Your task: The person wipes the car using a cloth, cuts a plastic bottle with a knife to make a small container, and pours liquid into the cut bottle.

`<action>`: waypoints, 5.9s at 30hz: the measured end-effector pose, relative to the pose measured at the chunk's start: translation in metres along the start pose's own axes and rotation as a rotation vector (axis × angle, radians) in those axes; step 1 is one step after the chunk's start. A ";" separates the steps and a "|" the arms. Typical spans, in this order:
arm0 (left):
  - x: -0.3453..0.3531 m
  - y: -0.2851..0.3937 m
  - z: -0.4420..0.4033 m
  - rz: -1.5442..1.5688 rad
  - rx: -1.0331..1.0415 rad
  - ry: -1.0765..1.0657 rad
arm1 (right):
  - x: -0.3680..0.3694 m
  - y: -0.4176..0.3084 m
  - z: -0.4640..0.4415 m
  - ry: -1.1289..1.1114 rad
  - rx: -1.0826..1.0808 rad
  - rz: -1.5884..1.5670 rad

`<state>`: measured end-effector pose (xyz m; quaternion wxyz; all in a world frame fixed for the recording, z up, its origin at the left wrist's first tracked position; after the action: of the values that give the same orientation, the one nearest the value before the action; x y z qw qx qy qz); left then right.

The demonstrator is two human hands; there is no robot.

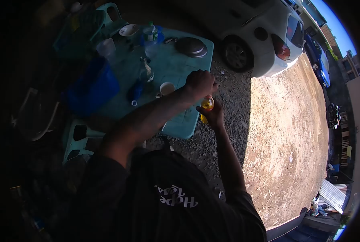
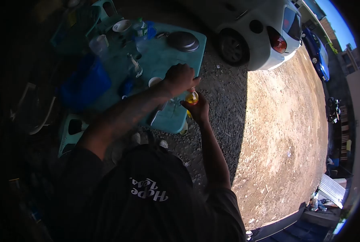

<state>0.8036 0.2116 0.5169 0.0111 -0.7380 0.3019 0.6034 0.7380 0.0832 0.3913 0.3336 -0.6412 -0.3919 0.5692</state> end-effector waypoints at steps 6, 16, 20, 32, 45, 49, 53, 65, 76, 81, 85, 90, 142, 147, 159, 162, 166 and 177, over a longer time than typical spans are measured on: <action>-0.025 -0.060 0.026 0.278 -0.201 0.010 | -0.002 0.043 0.003 -0.120 0.059 0.162; 0.062 -0.211 0.273 0.515 -0.914 -0.100 | 0.017 0.102 0.010 -0.216 0.092 0.431; 0.147 -0.287 0.426 0.594 -0.985 0.025 | 0.026 0.113 0.002 -0.274 0.130 0.463; 0.173 -0.276 0.660 -0.129 -1.006 -0.664 | 0.033 0.131 -0.009 -0.245 0.029 0.524; 0.151 -0.265 0.564 -0.290 -0.711 -0.434 | 0.036 0.137 -0.014 -0.190 -0.032 0.622; 0.156 -0.260 0.569 -0.329 -0.645 -0.378 | 0.037 0.142 -0.015 -0.192 -0.025 0.669; 0.164 -0.259 0.584 -0.461 -0.586 -0.367 | 0.033 0.133 -0.015 -0.188 -0.020 0.622; 0.178 -0.273 0.621 -0.216 -0.728 -0.476 | 0.035 0.136 -0.020 -0.206 0.004 0.693; 0.164 -0.263 0.603 -0.245 -0.676 -0.336 | 0.034 0.143 -0.021 -0.195 -0.020 0.709; 0.160 -0.261 0.602 -0.245 -0.630 -0.344 | 0.033 0.142 -0.021 -0.210 0.005 0.684; 0.161 -0.262 0.602 -0.224 -0.720 -0.428 | 0.034 0.148 -0.021 -0.204 0.002 0.694; 0.164 -0.260 0.600 -0.295 -0.671 -0.453 | 0.033 0.144 -0.021 -0.206 -0.028 0.694; -0.234 -0.079 0.600 0.261 -0.888 0.516 | 0.332 -0.289 0.292 -1.416 -0.636 -0.188; -0.294 -0.051 0.690 1.004 -0.544 0.876 | 0.393 -0.379 0.400 -1.896 -0.419 -0.754; -0.486 -0.103 0.828 0.826 -0.785 1.571 | 0.532 -0.605 0.520 -2.399 -0.006 -1.110; -0.519 -0.148 0.844 0.538 -0.951 1.507 | 0.579 -0.639 0.523 -2.477 -0.130 -1.070; -0.573 -0.208 0.882 0.196 -1.004 1.571 | 0.633 -0.676 0.518 -2.373 -0.560 -1.076; -0.617 -0.313 1.004 0.913 -0.245 1.307 | 0.781 -0.687 0.592 -3.189 0.336 -1.062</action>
<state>0.0045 1.1167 0.6891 -0.4965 -0.7415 0.4507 0.0237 0.1016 1.0845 0.5498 0.1657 -0.7644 0.4106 -0.4688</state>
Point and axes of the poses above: each hand's wrist, its own z-axis away from the middle knuckle, its own x-axis out of the palm, y = z × x, the point moved 5 cm from there along -z, towards the middle knuckle, and after that the axes turned 7 degrees about -x, right-handed, at the moved point
